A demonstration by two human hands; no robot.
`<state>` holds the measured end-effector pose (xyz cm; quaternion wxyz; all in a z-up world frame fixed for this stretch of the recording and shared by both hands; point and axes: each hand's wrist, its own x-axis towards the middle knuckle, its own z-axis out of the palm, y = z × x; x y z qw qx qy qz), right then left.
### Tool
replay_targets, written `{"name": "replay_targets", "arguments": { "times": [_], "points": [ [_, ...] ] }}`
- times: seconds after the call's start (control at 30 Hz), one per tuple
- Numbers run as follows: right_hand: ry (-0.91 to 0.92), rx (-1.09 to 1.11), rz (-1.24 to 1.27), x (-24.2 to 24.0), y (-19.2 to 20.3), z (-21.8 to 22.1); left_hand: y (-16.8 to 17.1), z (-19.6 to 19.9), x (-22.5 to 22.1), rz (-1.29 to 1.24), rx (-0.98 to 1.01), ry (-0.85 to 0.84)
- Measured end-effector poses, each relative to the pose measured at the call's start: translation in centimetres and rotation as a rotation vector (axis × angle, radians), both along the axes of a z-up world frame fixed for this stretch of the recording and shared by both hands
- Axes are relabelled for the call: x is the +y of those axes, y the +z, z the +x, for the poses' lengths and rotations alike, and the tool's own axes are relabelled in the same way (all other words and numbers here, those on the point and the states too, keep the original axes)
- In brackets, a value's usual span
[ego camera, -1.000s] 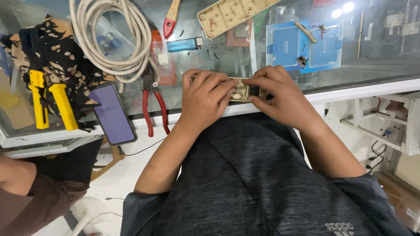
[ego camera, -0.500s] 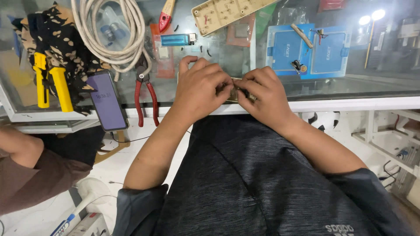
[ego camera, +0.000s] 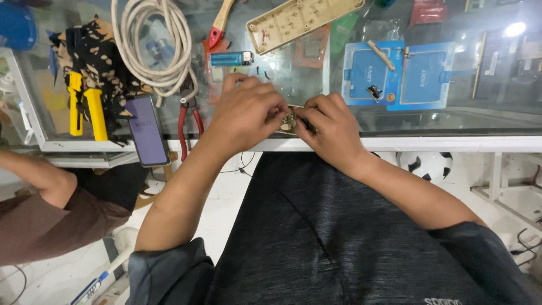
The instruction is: Adjusting the internal metal contacts of a power strip using pliers and hands to ensure proper electrical connection.
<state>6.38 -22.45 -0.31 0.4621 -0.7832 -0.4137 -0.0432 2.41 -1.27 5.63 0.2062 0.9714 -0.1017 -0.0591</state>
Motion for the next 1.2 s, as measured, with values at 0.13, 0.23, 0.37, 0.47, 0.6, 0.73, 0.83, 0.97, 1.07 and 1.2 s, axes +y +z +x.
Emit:
{"name": "replay_targets", "arguments": {
  "times": [0.13,0.23,0.37,0.47,0.6,0.73,0.83,0.97,1.07,1.2],
  "points": [
    [-0.016,-0.011,-0.01,0.1,-0.2,-0.1,-0.8,-0.5,-0.7,-0.003,-0.022,0.009],
    [-0.021,0.012,-0.011,0.0,0.0,0.0,-1.2,-0.2,-0.6,-0.018,-0.021,0.015],
    [-0.008,0.032,-0.016,0.1,0.2,0.0,-1.1,-0.1,-0.3,-0.037,-0.002,-0.009],
    [-0.007,0.037,-0.027,0.1,0.4,0.2,-1.2,0.3,-0.3,-0.048,0.015,-0.021],
    [-0.006,0.071,-0.056,0.1,0.2,0.0,-2.3,0.2,-0.2,-0.095,0.046,-0.005],
    [-0.016,0.076,-0.074,0.2,0.1,0.2,-2.0,0.8,-0.3,-0.095,0.064,0.003],
    [0.007,0.08,-0.072,-0.1,-0.2,0.2,-0.9,1.1,-0.7,-0.057,0.161,-0.023],
    [-0.001,0.031,-0.081,0.0,-0.2,-0.1,-1.6,1.3,-0.7,-0.02,0.155,-0.066],
    [-0.025,0.015,-0.086,0.1,-0.2,-0.3,-2.0,1.9,-0.7,0.002,0.194,-0.086],
    [-0.045,0.017,-0.071,0.1,0.1,-0.3,0.4,3.0,-0.6,-0.014,0.344,-0.114]
  ]
}}
